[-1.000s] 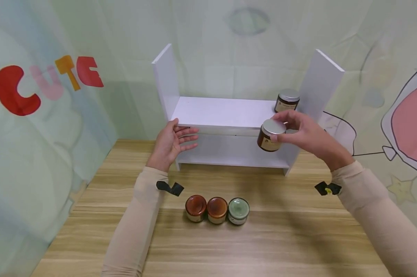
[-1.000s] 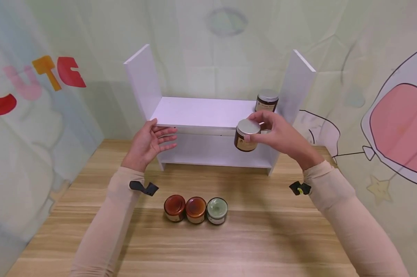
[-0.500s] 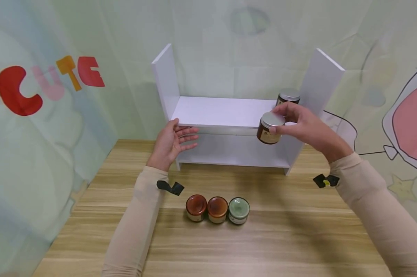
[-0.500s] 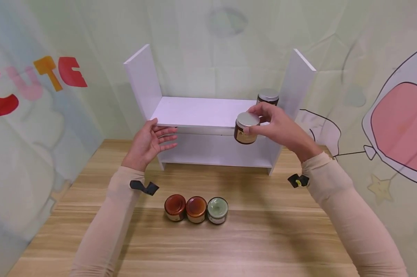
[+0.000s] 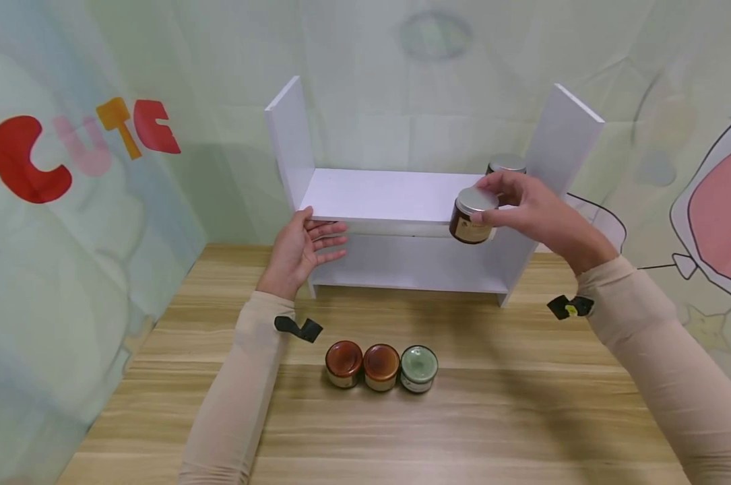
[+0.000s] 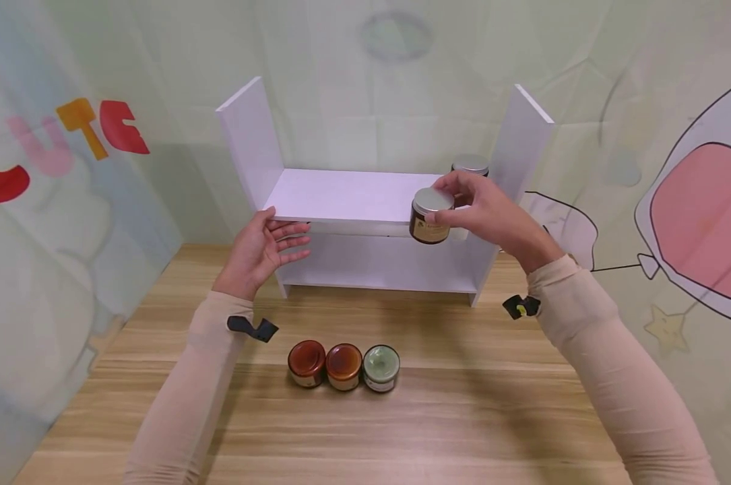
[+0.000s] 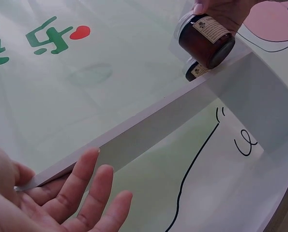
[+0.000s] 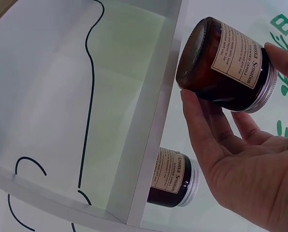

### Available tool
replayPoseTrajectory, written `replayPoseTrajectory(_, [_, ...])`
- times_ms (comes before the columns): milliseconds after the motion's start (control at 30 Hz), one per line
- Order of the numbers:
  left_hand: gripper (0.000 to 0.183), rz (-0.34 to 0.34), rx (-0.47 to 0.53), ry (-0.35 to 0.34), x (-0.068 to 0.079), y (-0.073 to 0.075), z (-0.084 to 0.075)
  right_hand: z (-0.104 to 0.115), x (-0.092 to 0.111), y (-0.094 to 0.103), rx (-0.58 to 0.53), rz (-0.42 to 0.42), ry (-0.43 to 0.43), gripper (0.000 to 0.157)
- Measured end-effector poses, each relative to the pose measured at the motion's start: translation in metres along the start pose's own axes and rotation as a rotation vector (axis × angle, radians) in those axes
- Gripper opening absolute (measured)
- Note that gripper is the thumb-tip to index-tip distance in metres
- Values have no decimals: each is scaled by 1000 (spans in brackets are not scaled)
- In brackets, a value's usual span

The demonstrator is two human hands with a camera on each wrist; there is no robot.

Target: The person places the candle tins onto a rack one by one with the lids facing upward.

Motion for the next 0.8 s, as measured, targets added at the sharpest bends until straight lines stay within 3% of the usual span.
replayPoseTrajectory(233, [45, 3, 0, 7, 0, -2, 1, 5, -4, 3, 25, 15, -24, 52])
replayPoseTrajectory(567, [45, 10, 2, 7, 1, -1, 0, 14, -18, 13, 34, 125, -77, 50])
replayPoseTrajectory(800, [44, 1, 18, -4, 4, 3, -3, 26, -32, 17, 91, 226, -147, 65])
Point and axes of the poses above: each hand's wrist, its own x-axis away from the middle knuckle, its own y-axis out of the back of the hand, z = x × y, the point moved 3 cm from there along -x, towards the middle knuckle, and after that the axes turned 4 degrees about -x, right-handed, at the moved point
